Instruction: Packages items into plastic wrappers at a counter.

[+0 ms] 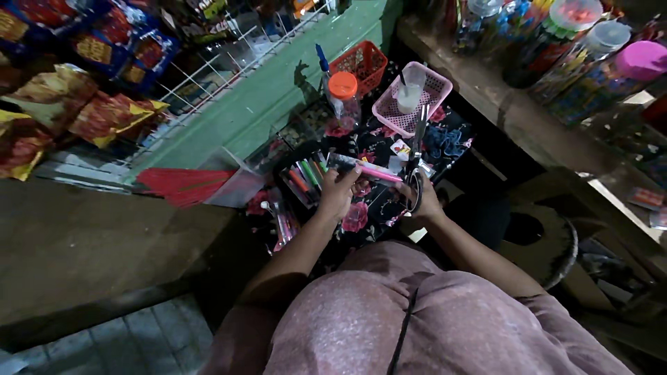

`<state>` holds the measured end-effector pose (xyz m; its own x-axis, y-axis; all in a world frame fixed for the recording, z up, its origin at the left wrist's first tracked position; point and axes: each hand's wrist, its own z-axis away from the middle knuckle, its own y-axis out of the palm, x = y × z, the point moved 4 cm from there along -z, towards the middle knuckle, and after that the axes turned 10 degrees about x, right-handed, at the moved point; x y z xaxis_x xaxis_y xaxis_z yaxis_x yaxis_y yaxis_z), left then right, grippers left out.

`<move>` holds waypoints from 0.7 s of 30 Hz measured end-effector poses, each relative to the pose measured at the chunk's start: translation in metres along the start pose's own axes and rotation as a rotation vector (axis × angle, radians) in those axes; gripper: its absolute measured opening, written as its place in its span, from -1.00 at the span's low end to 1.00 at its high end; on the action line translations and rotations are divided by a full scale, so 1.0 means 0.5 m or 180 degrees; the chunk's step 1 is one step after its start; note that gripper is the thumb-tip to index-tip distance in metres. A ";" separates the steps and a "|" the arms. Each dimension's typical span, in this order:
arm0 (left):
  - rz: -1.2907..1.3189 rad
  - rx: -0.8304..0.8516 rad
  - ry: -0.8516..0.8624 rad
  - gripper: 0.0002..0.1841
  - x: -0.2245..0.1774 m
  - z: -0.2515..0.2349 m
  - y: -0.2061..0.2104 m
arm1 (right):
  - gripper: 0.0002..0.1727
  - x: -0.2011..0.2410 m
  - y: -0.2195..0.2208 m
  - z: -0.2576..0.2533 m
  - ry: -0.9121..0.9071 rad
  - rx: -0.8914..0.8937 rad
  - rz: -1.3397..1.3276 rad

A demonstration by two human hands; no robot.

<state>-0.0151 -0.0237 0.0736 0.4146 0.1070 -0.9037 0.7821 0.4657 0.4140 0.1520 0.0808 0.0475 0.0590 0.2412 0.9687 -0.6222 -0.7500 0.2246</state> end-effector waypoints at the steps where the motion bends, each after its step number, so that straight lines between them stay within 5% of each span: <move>1: -0.0051 0.0101 -0.0004 -0.78 -0.004 0.013 -0.005 | -0.34 0.011 -0.003 -0.005 -0.0053 -0.0013 -0.0018; 7: -0.0730 0.1154 -0.0302 -0.68 -0.061 0.064 -0.066 | -0.34 0.095 -0.033 -0.024 -0.0223 0.0533 0.0418; 10: -0.1325 0.1947 -0.0688 -0.15 -0.090 0.072 -0.073 | -0.28 0.144 -0.017 -0.032 -0.0259 0.1131 0.1320; 12: -0.1700 0.2207 -0.0777 -0.23 -0.096 0.068 -0.061 | -0.29 0.169 0.003 -0.040 -0.0369 0.1473 0.1819; 16: -0.1868 0.2011 -0.0889 -0.73 -0.077 0.067 -0.015 | -0.30 0.181 0.037 -0.059 -0.0446 0.1277 0.1848; 21: -0.0704 0.0477 -0.0481 -0.75 -0.053 0.034 -0.026 | -0.33 0.154 0.022 -0.024 -0.0233 0.0741 0.1063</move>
<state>-0.0281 -0.0476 0.0941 0.2822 -0.1197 -0.9518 0.9164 0.3271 0.2306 0.1401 0.0985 0.1233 -0.0555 -0.0772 0.9955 -0.4237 -0.9009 -0.0935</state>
